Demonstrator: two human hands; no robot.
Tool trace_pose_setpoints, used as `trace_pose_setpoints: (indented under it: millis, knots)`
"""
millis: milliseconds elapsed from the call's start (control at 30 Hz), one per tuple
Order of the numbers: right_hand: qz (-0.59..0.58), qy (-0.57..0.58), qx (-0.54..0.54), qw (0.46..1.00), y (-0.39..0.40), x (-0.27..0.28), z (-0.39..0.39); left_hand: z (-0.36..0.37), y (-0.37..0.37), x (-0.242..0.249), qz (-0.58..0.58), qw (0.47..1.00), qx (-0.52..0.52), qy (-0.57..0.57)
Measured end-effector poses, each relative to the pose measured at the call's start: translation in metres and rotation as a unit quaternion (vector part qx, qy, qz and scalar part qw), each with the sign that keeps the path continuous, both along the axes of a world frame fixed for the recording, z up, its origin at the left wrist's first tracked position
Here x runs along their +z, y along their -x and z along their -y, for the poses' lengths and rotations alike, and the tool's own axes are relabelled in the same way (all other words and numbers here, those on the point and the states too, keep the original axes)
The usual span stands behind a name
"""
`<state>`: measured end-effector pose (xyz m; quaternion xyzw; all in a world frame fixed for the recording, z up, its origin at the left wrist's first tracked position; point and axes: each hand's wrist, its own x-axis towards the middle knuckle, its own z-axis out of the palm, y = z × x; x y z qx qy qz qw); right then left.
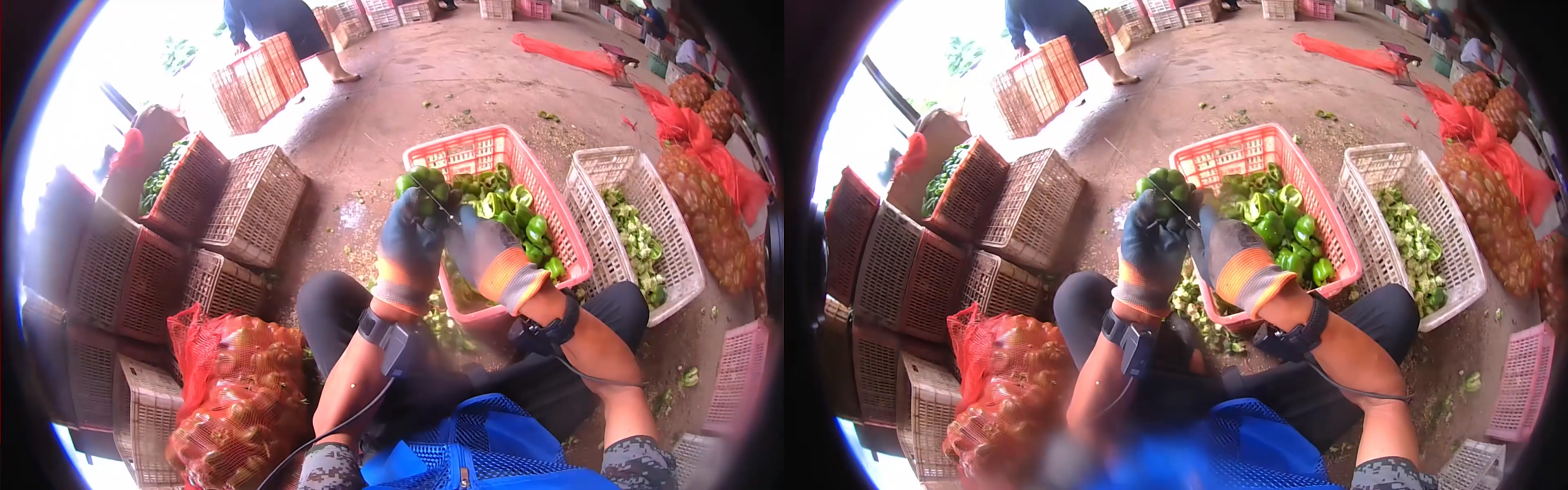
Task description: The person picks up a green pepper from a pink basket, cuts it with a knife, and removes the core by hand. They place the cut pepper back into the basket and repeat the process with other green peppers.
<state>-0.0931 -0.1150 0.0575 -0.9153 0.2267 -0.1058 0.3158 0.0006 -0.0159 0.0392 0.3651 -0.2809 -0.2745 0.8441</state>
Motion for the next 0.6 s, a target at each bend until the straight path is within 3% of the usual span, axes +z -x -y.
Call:
trace_pose_setpoints:
  millis: [67,133,233,367,433,500,533,600]
  knots:
    - [0.017,-0.015,0.010,1.000,-0.001,-0.008,0.002,0.002,-0.002,-0.006,-0.089,0.993,-0.053,0.059]
    - [0.030,-0.044,0.022,0.998,-0.003,-0.021,0.008,0.005,-0.004,-0.015,0.082,0.990,0.077,-0.083]
    - [0.034,-0.033,0.029,0.998,-0.009,-0.022,0.010,0.007,-0.010,-0.011,0.262,0.917,0.211,-0.214]
    - [0.029,-0.033,0.023,0.999,-0.005,-0.006,0.006,0.001,-0.011,-0.004,0.267,0.923,0.190,-0.202]
    - [0.041,-0.062,0.048,0.996,0.003,-0.010,0.013,-0.005,-0.012,-0.007,0.134,0.973,0.113,-0.150]
    - [0.018,-0.022,0.077,0.997,0.018,-0.010,0.023,-0.008,-0.018,-0.011,-0.139,0.989,-0.010,-0.041]
    - [0.006,-0.002,0.093,0.996,0.026,-0.006,0.028,-0.007,-0.026,-0.017,-0.106,0.993,0.007,-0.047]
    - [0.034,-0.011,0.111,0.993,0.043,-0.002,0.040,-0.013,-0.035,-0.021,-0.183,0.983,0.012,-0.021]
